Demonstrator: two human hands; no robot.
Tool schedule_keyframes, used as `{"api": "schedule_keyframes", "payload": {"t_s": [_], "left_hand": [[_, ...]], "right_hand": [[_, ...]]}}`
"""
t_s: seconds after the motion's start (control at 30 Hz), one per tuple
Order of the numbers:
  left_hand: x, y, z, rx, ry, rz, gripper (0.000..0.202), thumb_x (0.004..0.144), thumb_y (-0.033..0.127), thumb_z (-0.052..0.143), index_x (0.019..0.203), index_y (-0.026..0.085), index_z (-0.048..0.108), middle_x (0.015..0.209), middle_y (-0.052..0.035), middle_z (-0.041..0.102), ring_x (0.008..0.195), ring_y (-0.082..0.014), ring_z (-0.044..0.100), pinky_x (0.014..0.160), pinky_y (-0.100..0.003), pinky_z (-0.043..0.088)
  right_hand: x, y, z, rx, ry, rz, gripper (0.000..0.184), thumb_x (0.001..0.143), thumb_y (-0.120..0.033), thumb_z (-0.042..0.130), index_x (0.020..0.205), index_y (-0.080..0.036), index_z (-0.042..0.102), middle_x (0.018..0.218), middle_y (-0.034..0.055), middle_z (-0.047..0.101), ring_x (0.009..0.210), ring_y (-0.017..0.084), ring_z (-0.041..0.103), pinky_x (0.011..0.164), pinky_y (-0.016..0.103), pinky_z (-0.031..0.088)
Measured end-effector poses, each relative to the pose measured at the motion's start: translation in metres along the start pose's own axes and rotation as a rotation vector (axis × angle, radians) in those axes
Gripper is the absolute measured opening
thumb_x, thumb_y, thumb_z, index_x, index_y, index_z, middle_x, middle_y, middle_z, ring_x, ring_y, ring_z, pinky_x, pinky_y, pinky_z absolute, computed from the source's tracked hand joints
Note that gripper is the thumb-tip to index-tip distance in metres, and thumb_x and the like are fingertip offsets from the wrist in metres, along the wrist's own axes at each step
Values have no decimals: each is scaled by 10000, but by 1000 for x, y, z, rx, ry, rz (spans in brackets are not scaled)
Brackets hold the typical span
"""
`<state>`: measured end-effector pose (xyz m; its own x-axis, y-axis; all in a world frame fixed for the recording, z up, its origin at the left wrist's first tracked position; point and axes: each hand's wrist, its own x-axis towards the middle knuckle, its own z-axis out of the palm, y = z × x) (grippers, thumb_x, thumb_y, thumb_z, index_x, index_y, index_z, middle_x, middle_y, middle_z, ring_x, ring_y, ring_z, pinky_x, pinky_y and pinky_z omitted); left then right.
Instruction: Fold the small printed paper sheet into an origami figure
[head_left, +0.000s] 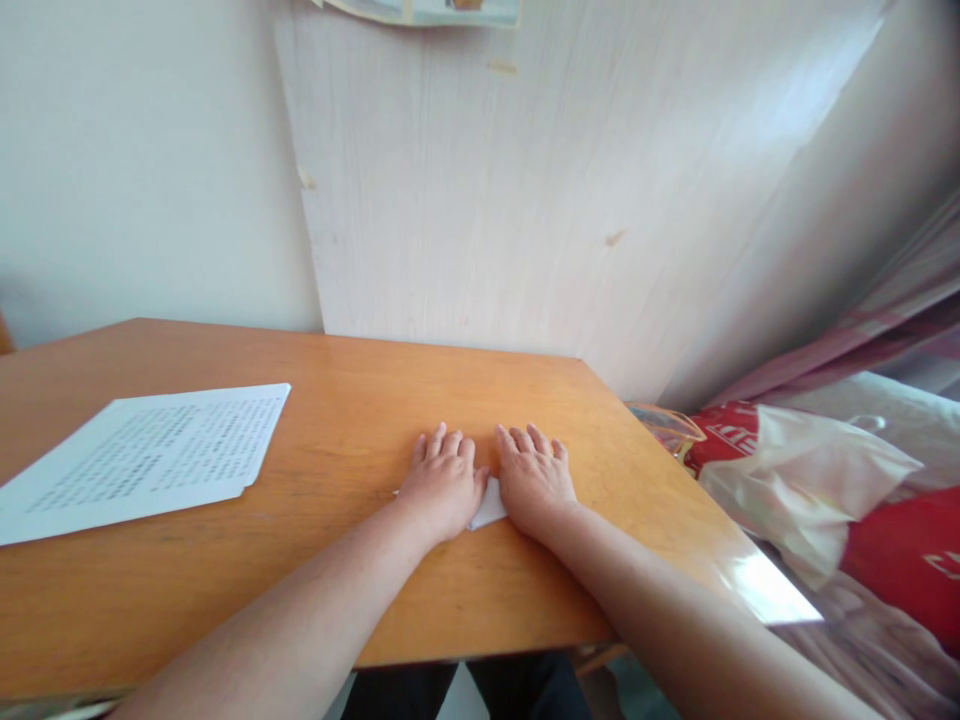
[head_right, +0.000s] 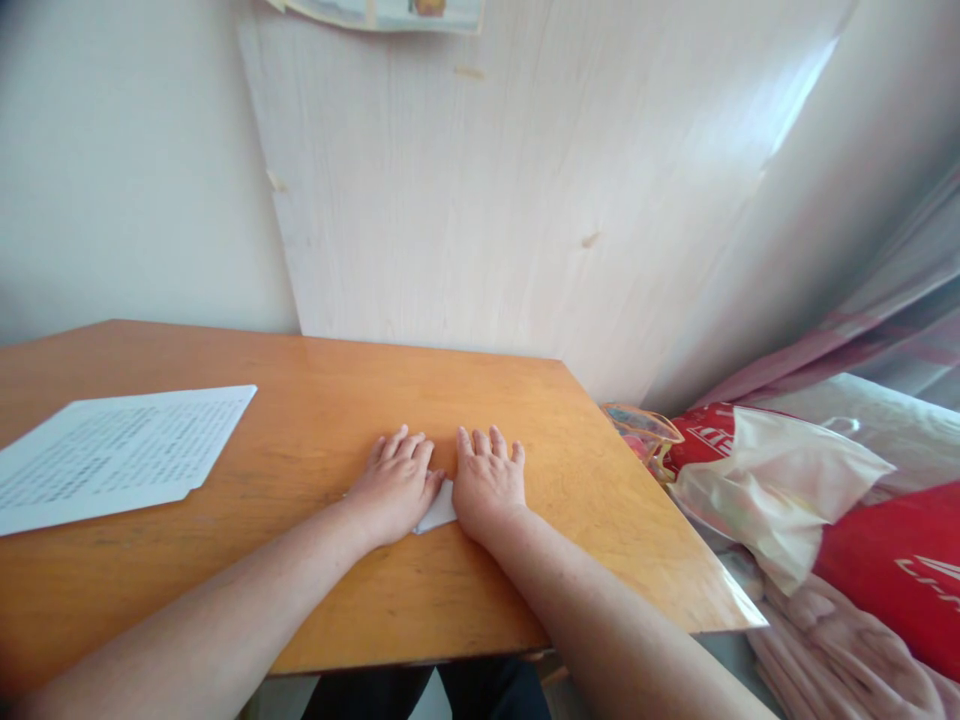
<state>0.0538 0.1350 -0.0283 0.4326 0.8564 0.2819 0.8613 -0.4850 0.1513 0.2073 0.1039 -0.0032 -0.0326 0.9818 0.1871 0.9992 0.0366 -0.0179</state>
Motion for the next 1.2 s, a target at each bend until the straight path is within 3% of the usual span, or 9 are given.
{"api": "schedule_keyframes", "payload": {"t_s": [0.27, 0.57, 0.63, 0.73, 0.8, 0.93, 1.07, 1.2], "left_hand": [[1, 1, 0, 6, -11, -16, 493, 992, 454, 376, 1331, 134, 537, 1498, -185, 482, 1467, -383, 287, 1164, -562, 229], [1, 2, -1, -7, -13, -19, 479, 983, 442, 405, 1316, 124, 536, 1490, -199, 483, 1470, -387, 285, 1169, -549, 219], [1, 2, -1, -12, -9, -13, 479, 983, 437, 407, 1313, 114, 535, 1485, -207, 484, 1467, -390, 289, 1165, -555, 224], [2, 2, -1, -19, -5, -5, 469, 982, 444, 417, 1291, 116, 546, 1474, -206, 493, 1463, -393, 293, 1160, -560, 235], [2, 2, -1, -24, -6, -6, 457, 981, 449, 422, 1278, 128, 553, 1469, -194, 500, 1462, -389, 296, 1162, -557, 236], [2, 4, -4, -39, -36, -23, 474, 991, 426, 391, 1327, 126, 536, 1474, -194, 497, 1461, -395, 293, 1163, -575, 224], [3, 4, -7, -38, -84, -14, 526, 983, 398, 404, 1447, 156, 454, 1471, -188, 500, 1450, -413, 304, 1147, -601, 242], [3, 0, -5, -64, -71, 20, 474, 974, 372, 432, 1410, 197, 490, 1436, -164, 531, 1427, -394, 350, 1152, -580, 263]], "right_hand": [[-1, 27, 2, -92, -46, 60, 606, 978, -202, 300, 1584, -208, 295, 1611, 103, 354, 1507, 354, 189, 1145, 644, 150], [1, 48, 4, -88, -42, 81, 586, 976, -189, 347, 1561, -221, 353, 1611, 101, 354, 1511, 350, 172, 1150, 652, 122], [6, 54, -2, -13, -31, 105, 554, 978, -196, 381, 1531, -190, 406, 1577, 140, 403, 1499, 355, 210, 1152, 635, 143], [18, 59, -14, 78, -4, 133, 499, 1007, -226, 351, 1478, -105, 464, 1488, 201, 500, 1413, 321, 400, 1131, 509, 300], [26, 52, -19, 144, 18, 126, 507, 1045, -266, 263, 1461, -66, 471, 1449, 206, 540, 1349, 262, 494, 1101, 396, 373], [30, 17, -15, 283, 52, 41, 610, 1079, -368, 81, 1497, -100, 435, 1512, 123, 502, 1394, 144, 453, 1122, 251, 349], [17, -8, 4, 621, 4, -111, 770, 1032, -607, 221, 1546, -45, 340, 1586, 176, 365, 1488, 225, 306, 1206, 361, 259], [9, -5, 20, 732, -60, -174, 855, 991, -675, 286, 1564, -40, 297, 1626, 191, 250, 1528, 262, 156, 1239, 434, 172]]}}
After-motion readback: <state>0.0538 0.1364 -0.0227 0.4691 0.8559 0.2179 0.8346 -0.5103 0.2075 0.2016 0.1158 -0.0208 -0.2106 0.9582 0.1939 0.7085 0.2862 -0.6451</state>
